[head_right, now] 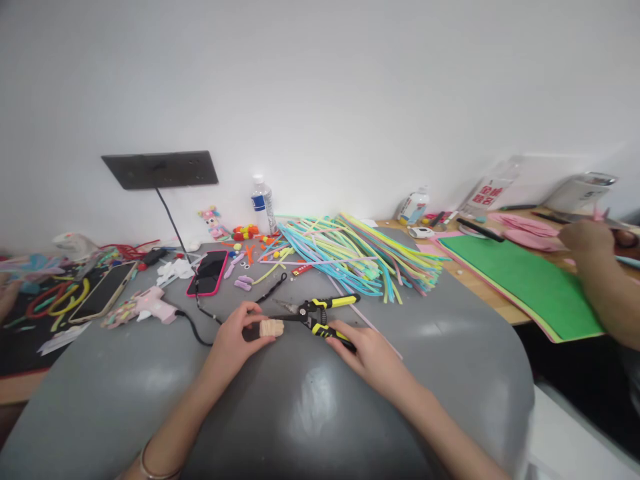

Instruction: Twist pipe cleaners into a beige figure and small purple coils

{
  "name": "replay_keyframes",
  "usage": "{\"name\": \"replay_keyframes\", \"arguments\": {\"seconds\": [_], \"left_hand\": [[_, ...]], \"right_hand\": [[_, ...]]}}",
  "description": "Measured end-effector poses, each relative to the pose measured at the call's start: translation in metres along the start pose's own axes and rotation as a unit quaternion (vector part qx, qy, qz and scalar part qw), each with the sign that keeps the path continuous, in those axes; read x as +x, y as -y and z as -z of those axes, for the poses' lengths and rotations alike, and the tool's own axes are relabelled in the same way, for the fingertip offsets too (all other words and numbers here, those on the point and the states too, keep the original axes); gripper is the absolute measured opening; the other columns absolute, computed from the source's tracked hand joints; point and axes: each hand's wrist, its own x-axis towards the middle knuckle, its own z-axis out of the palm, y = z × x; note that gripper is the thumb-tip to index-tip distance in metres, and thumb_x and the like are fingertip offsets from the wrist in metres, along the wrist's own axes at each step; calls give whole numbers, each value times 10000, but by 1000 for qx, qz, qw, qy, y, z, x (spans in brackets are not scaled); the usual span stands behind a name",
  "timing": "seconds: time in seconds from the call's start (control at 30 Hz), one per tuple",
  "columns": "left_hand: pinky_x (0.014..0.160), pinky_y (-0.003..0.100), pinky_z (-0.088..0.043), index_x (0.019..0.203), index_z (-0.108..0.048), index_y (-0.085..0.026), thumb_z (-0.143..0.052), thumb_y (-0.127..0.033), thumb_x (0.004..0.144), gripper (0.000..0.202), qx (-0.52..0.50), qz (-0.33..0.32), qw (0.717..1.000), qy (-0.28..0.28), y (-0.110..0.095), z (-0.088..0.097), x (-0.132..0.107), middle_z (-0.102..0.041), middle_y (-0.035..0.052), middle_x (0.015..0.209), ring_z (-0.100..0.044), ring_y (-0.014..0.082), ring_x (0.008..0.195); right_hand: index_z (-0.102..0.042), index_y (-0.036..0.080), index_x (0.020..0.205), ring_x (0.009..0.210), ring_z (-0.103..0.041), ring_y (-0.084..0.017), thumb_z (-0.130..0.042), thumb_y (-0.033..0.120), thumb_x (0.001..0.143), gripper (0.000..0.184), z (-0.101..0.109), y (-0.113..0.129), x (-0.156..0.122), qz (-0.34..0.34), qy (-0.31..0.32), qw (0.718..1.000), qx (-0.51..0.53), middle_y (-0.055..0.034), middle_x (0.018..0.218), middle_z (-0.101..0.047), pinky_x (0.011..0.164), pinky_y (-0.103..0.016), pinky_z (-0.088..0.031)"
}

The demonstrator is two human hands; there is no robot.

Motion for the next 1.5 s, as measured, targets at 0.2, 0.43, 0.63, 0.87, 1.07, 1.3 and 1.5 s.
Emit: {"name": "replay_keyframes", "arguments": {"seconds": [0.2,0.43,0.63,0.87,1.07,1.3,1.5], "left_hand": [[827,343,-455,988,-510,-271,-792,-213,712,400,-8,-11,1000,6,5,0,1,-746,-11,992,-673,250,1012],[837,354,-451,987,-508,-274,-794,-225,719,396,1,-17,1000,8,6,1,1,-753,-13,1002,-665,257,1021],[845,349,-450,943,-516,-269,-788,-219,731,348,5,-20,1000,17,4,2,1,-747,-22,987,-659,248,1011],[853,334,-452,924,-529,-264,-776,-218,743,310,4,-20,1000,21,0,5,0,-715,-16,996,-655,234,1007],[833,320,-461,933,-554,-263,-781,-208,738,304,18,-13,1000,20,-2,5,1,-696,-19,985,-641,223,975],[826,337,-500,978,-644,-272,-759,-211,753,260,15,-27,999,21,4,5,0,-634,-1,945,-656,211,890],[796,337,-503,957,-732,-302,-770,-285,756,205,32,-54,998,-3,7,3,-2,-608,1,851,-612,212,838]], "right_hand": [[-671,176,1154,679,-728,-255,-398,405,995,391,-1,-5,0,18,13,1000,-8,-118,886,-781,624,-315,-521],[-667,191,1133,660,-721,-246,-408,387,1002,350,1,-7,0,36,13,999,-14,-99,812,-767,616,-298,-503],[-617,181,1148,681,-720,-252,-392,346,1008,312,5,-4,2,37,55,997,-37,-92,800,-749,619,-303,-488],[-576,192,1127,733,-721,-255,-370,326,1020,268,9,-2,2,33,91,995,-23,-82,825,-729,639,-308,-484],[-578,205,1101,712,-711,-250,-380,337,1022,251,12,-4,1,30,101,994,-1,-66,794,-715,628,-307,-477],[-581,209,1120,753,-728,-258,-397,335,1013,247,9,-6,-2,29,94,995,-2,-79,849,-739,650,-315,-501],[-568,230,1176,787,-743,-253,-420,323,1004,246,5,-8,-6,29,70,997,-2,-79,919,-762,679,-314,-525]]}}
